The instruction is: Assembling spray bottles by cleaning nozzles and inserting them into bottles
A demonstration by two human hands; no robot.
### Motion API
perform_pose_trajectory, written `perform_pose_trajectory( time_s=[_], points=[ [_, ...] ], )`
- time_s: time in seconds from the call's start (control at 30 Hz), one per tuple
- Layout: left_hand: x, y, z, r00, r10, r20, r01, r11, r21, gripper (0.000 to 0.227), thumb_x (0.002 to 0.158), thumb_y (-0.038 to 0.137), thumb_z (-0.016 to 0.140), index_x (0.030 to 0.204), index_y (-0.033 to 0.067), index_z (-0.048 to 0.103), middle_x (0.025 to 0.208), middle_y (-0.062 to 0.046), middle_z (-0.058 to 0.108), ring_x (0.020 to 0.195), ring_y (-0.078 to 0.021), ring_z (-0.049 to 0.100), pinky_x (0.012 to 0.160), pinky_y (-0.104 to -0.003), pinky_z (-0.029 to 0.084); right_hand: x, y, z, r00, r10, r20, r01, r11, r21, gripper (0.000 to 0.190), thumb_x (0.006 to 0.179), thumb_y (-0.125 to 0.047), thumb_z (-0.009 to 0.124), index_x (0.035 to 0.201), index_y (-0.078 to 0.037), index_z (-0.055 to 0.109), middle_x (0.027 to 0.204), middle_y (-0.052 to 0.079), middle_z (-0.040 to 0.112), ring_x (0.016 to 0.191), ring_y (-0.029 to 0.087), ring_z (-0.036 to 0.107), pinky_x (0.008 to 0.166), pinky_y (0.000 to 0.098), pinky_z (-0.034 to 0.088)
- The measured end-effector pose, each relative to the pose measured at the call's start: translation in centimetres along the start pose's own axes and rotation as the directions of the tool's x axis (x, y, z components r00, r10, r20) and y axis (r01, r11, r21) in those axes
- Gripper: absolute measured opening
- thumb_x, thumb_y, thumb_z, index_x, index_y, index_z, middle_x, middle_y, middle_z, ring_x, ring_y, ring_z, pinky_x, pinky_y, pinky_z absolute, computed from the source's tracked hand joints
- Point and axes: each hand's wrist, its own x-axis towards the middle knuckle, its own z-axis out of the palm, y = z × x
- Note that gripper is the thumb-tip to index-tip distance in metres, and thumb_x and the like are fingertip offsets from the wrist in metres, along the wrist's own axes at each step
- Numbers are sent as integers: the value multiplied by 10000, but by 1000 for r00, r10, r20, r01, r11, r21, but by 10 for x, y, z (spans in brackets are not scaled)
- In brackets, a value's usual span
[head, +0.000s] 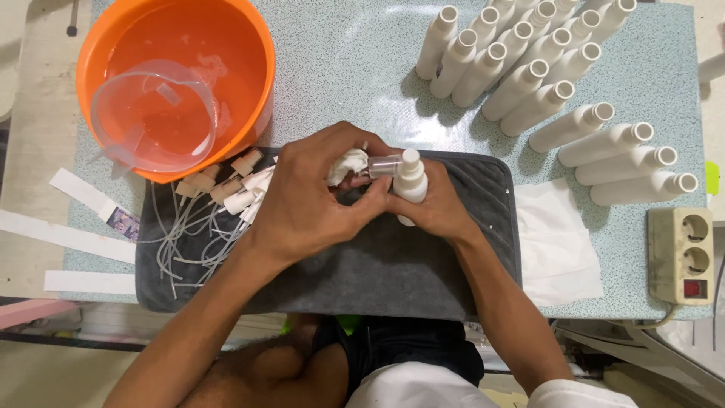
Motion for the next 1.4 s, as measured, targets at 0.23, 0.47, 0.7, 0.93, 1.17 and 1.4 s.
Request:
perform_pose_trajectory(
  time_s=[0.23,0.47,0.7,0.93,1.17,1.4],
  points=[
    [-9,-13,9,995,62,75,-72,987,143,259,1003,157,652,1200,-11,647,1002,-114,630,720,-225,637,638,-345,526,1,-7,6,999,-19,37,23,992,-124,143,911,-177,772,989,-100,682,870,-28,722,757,62,635,705,249,522],
    [-9,-10,6,992,-62,106,54,996,77,334,1008,309,576,1233,86,683,1021,-82,676,863,-255,711,736,-373,522,2,-6,15,997,82,7,-79,981,-179,58,823,-112,711,859,-94,669,785,13,708,742,74,621,634,267,517],
    [-1,-16,18,869,-483,104,489,872,-34,685,903,655,401,1285,159,678,1079,-27,664,990,-204,709,827,-334,485,3,-27,20,997,20,69,-13,995,-100,263,774,-219,885,838,-52,691,644,67,727,554,111,674,547,249,568],
    [-18,-55,52,855,-416,309,509,786,-351,628,966,560,592,1262,15,689,1009,-220,608,828,-335,711,751,-458,579,2,8,21,984,-155,93,129,963,237,106,781,18,832,770,12,727,578,121,716,465,179,703,469,284,596],
    [-13,-39,52,821,-419,388,564,490,-665,603,974,461,631,1280,-58,665,977,-135,542,575,-247,708,468,-327,618,1,4,23,985,-142,98,110,955,274,122,806,2,837,828,20,718,558,117,698,431,148,672,410,267,588],
    [-17,-59,61,818,-394,420,570,457,-683,606,1006,420,609,1370,-64,604,1002,-142,569,635,-253,726,508,-342,632,2,0,17,983,-136,122,98,956,278,120,818,12,825,862,42,717,542,134,694,425,163,675,399,277,594]
  ],
)
